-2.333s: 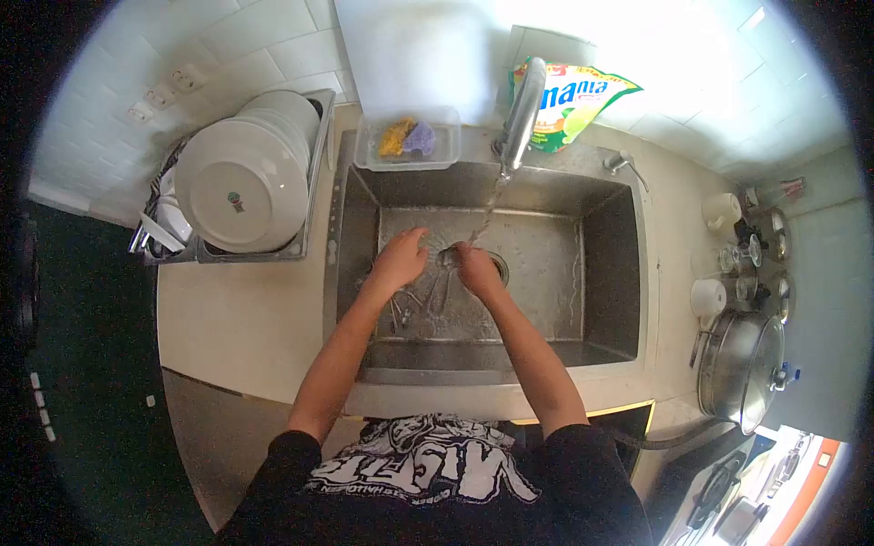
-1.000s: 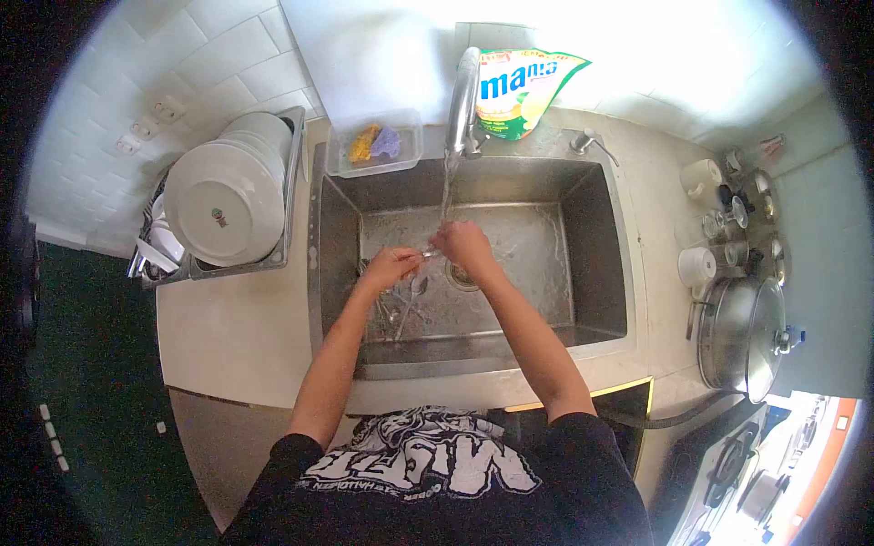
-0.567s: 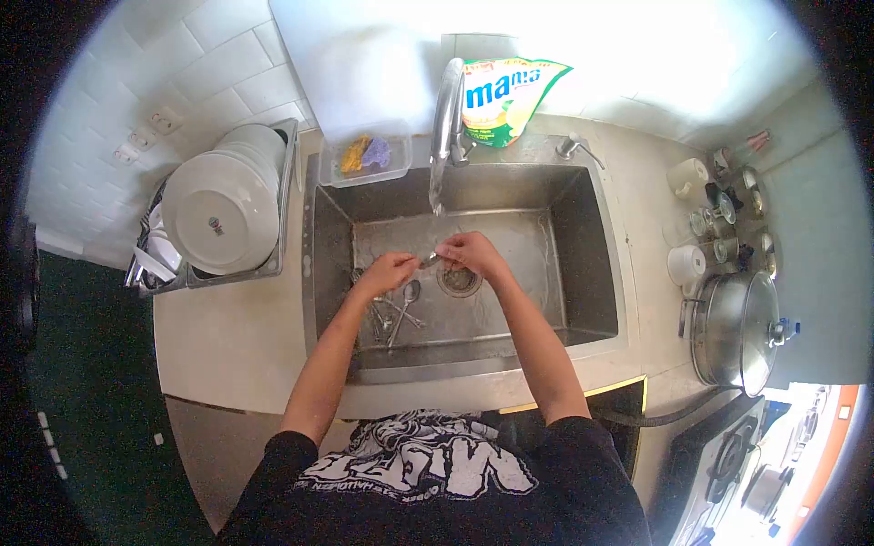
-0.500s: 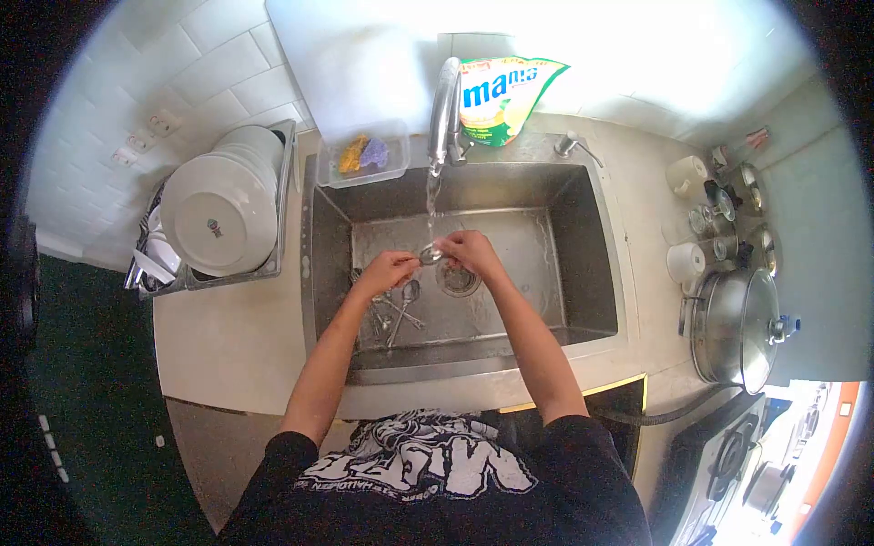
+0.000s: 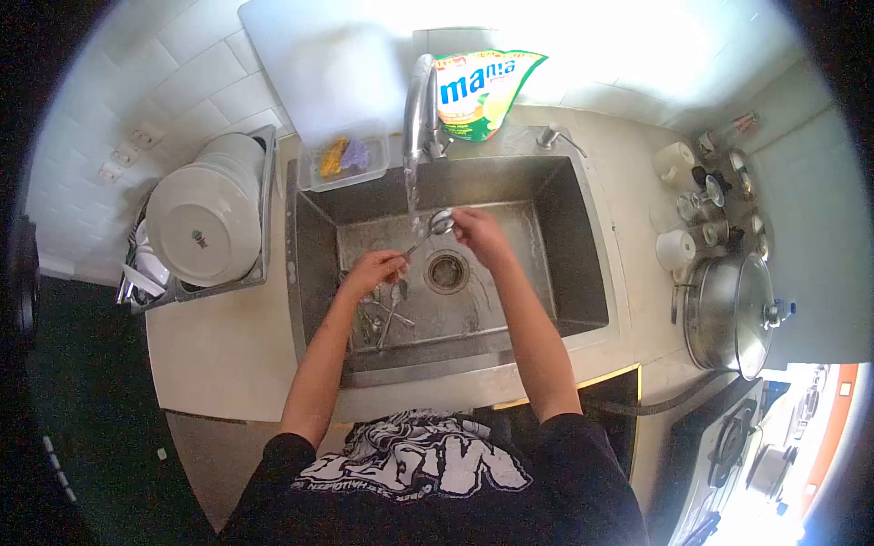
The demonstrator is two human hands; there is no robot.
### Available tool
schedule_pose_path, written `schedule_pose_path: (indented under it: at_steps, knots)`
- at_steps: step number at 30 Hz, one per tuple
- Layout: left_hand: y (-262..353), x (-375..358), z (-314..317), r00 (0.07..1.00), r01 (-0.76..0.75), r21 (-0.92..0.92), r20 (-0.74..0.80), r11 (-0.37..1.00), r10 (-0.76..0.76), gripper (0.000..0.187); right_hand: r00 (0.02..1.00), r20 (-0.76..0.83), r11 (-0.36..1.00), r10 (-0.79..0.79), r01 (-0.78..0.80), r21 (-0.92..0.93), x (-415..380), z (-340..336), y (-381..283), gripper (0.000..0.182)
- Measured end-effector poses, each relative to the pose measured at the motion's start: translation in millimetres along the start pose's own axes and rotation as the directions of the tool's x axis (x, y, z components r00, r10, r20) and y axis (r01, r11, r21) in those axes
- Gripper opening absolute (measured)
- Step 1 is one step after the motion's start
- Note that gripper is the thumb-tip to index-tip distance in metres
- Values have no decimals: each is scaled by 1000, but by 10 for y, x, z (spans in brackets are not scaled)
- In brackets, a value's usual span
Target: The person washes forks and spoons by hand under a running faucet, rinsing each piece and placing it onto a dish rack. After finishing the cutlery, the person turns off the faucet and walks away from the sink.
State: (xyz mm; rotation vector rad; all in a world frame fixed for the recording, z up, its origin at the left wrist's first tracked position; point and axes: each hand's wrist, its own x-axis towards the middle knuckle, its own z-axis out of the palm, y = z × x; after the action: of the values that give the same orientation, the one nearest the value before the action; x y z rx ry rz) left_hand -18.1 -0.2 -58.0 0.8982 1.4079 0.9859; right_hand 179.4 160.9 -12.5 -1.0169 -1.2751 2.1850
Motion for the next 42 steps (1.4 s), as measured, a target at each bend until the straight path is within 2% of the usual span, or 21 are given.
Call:
schedule_pose_path:
  at_steps: [3, 6, 9, 12, 15, 17, 18, 21, 22, 23, 25, 27, 29, 30, 32, 34, 35, 37, 40, 41, 42]
  knots:
    - [82, 123, 159, 1000, 15, -287, -19, 958, -22, 24, 997, -70, 992, -45, 52, 113, -89, -243, -89, 12]
    - [269, 223, 333, 998, 8, -606, 59, 795, 35, 35, 983, -169, 953, -66, 113, 280, -169, -409, -130, 11]
    - [306, 282, 462, 993, 8, -678, 90, 735, 73, 30, 963, -266, 918, -37, 138, 373, -217, -541, -102, 11]
    - [175, 291, 409, 1000, 16, -574, 12, 819, -11, 27, 930, -363, 914, -52, 191, 358, -305, -610, -173, 13]
    - [-182, 187, 117, 974, 97, -339, -161, 936, -160, 29, 893, -427, 978, -140, 191, 80, -440, -579, -276, 18]
    - [-276, 63, -79, 949, 246, -41, -191, 968, -249, 32, 897, -415, 986, -154, 111, -127, -546, -453, -348, 20]
    - [-304, 24, -142, 933, 316, 111, -214, 942, -288, 33, 898, -408, 970, -165, 74, -230, -576, -413, -348, 22]
    - [-240, -111, -96, 982, 119, 426, -184, 897, -43, 39, 918, -365, 965, -156, 63, -253, -569, -421, -233, 22]
    - [-98, -176, -19, 988, 82, 447, -152, 891, -15, 39, 924, -364, 965, -115, 18, -261, -592, -322, -210, 22]
    - [83, -244, 90, 993, 46, 468, -120, 882, 12, 39, 938, -340, 983, -68, 4, -186, -624, -273, -164, 22]
    - [308, -340, 253, 999, -39, 338, 4, 940, 40, 37, 965, -261, 999, 23, -33, -32, -649, -153, -70, 22]
    - [367, -395, 302, 995, 22, 256, 89, 966, -47, 32, 964, -260, 998, 57, -60, -4, -646, -45, 21, 23]
    - [261, -446, 252, 993, 44, 107, 102, 993, -55, 25, 969, -226, 995, 98, -97, 13, -613, 12, 114, 25]
    - [205, -534, 164, 1000, -15, 346, 29, 938, 6, 23, 965, -231, 983, 126, -154, -103, -602, 36, 169, 26]
    - [250, -665, 75, 987, -69, 752, -43, 655, 153, 21, 965, -224, 904, 134, -212, -373, -465, 78, 229, 28]
    - [249, -783, -35, 984, 85, 813, -160, 576, 82, 18, 971, -203, 731, 124, -228, -643, -310, -21, 461, 30]
    - [212, -852, -70, 975, 161, 832, -218, 532, 46, 17, 977, -163, 677, 138, -213, -704, -236, -29, 526, 30]
    - [159, -968, -94, 964, 159, 745, -258, 648, 60, 17, 982, -77, 567, 173, -163, -807, -60, 53, 649, 31]
    - [292, -1145, -130, 967, 150, 686, -250, 712, 38, 17, 974, 101, 254, 202, 48, -966, 45, 249, 802, 31]
    - [402, -1271, -127, 969, 155, 677, -244, 719, 21, 17, 954, 123, 211, 275, 65, -975, 171, 186, 1033, 29]
    - [500, -1403, -139, 968, 170, 579, -248, 797, -26, 18, 928, 145, 168, 345, 91, -982, 364, 32, 1437, 28]
